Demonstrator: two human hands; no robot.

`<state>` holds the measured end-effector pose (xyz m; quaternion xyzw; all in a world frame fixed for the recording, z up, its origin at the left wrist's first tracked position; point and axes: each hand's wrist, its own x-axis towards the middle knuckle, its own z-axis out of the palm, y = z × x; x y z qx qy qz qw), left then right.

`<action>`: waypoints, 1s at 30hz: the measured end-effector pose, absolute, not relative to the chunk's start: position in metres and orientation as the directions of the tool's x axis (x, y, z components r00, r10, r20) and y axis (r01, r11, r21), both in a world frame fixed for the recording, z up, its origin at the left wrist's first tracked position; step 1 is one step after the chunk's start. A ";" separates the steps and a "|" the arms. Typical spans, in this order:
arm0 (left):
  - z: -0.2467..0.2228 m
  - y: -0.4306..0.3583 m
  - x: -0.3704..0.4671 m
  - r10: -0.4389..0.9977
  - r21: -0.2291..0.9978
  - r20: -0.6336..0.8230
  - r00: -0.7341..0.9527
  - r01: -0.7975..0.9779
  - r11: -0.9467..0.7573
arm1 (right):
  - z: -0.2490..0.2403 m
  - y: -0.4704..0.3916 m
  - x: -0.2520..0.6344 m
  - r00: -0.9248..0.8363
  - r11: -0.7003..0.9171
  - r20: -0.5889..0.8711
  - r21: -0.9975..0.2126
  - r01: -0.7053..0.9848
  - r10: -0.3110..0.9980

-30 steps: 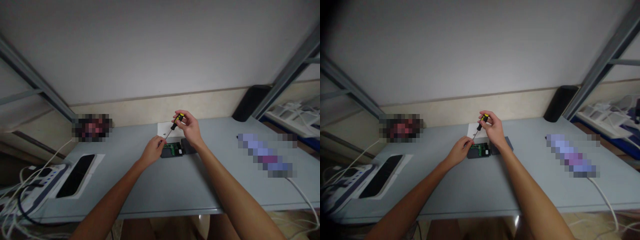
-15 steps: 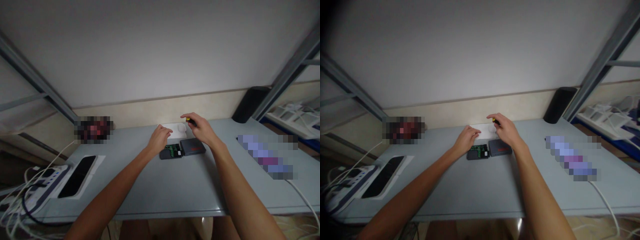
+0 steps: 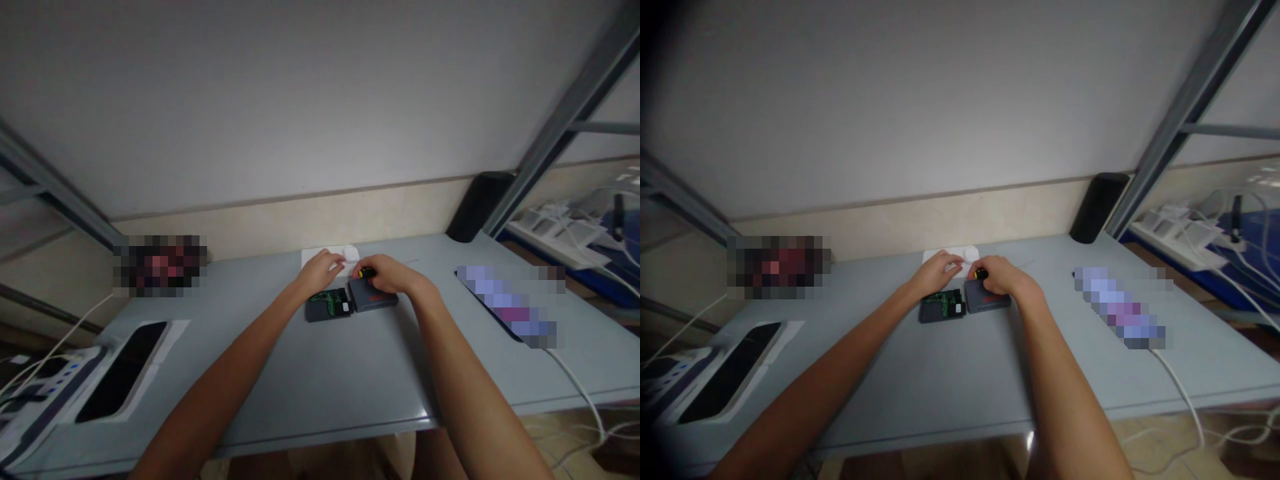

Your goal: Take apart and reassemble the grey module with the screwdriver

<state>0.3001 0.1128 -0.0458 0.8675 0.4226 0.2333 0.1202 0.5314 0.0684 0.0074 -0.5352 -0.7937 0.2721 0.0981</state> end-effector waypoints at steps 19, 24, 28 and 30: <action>-0.046 0.036 0.281 0.808 0.766 0.313 0.499 0.370 -0.525 | 0.011 0.069 0.540 -0.384 0.267 -0.102 -0.557 0.787 0.918; -0.044 0.038 0.273 0.828 0.827 0.350 0.437 0.270 -0.492 | 0.009 0.070 0.543 -0.390 0.278 -0.091 -0.556 0.784 0.916; -0.050 0.033 0.273 0.811 0.760 0.381 0.445 0.350 -0.548 | 0.004 0.073 0.541 -0.417 0.331 -0.009 -0.590 0.736 0.909; -0.053 0.031 0.274 0.784 0.703 0.370 0.498 0.401 -0.587 | 0.001 0.076 0.539 -0.440 0.400 0.098 -0.621 0.673 0.893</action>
